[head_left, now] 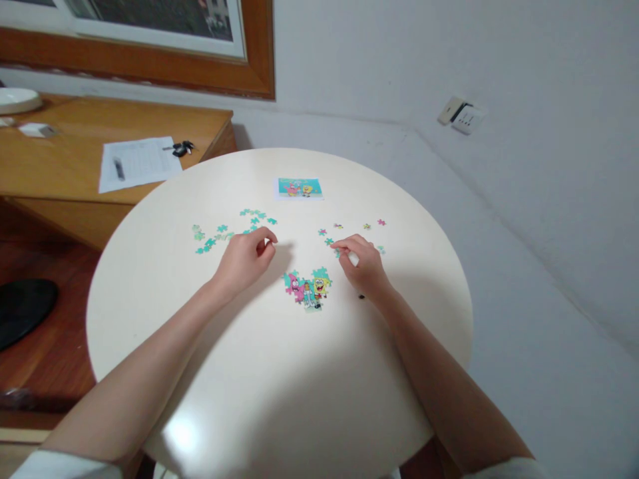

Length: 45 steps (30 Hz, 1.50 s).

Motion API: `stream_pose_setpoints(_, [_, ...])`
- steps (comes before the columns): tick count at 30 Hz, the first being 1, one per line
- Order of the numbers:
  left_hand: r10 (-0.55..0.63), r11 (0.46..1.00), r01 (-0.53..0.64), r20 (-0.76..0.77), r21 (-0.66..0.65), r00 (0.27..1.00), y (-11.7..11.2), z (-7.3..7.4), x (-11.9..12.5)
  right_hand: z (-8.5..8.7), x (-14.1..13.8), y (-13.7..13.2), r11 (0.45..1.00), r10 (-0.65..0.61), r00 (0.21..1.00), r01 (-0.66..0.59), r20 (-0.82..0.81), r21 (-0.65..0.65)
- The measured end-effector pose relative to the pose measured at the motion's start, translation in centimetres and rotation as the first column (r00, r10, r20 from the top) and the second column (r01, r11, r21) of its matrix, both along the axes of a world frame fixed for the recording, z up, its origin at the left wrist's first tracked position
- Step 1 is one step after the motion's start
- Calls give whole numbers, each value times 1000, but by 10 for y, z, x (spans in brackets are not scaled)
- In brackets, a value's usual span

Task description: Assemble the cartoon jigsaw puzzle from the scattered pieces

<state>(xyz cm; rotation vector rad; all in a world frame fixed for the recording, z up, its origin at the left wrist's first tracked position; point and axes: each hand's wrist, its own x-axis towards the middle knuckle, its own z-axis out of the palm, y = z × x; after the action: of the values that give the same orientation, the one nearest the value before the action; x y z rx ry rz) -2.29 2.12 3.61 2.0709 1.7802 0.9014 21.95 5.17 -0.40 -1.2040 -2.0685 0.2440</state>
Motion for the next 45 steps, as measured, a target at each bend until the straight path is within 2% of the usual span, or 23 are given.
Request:
stream_pose_setpoints(9, [51,999,-51,-3,-11,999,2,-1,-4,-5,5,5,1000,-22,999,22,-23,13])
stream_pose_setpoints(22, [154,988,-153,-44,14,987,15,-17,-18,-10,7,8,999,-17,996,14,-89,-30])
stream_pose_setpoints(36, [158,987,-158,-37,-4,987,16,-22,-21,-13,7,10,1000,-1,992,-1,-124,-18])
stream_pose_setpoints(45, [164,986,-165,-44,-18,986,15,-18,-19,-13,7,10,999,0,991,-6,-134,-40])
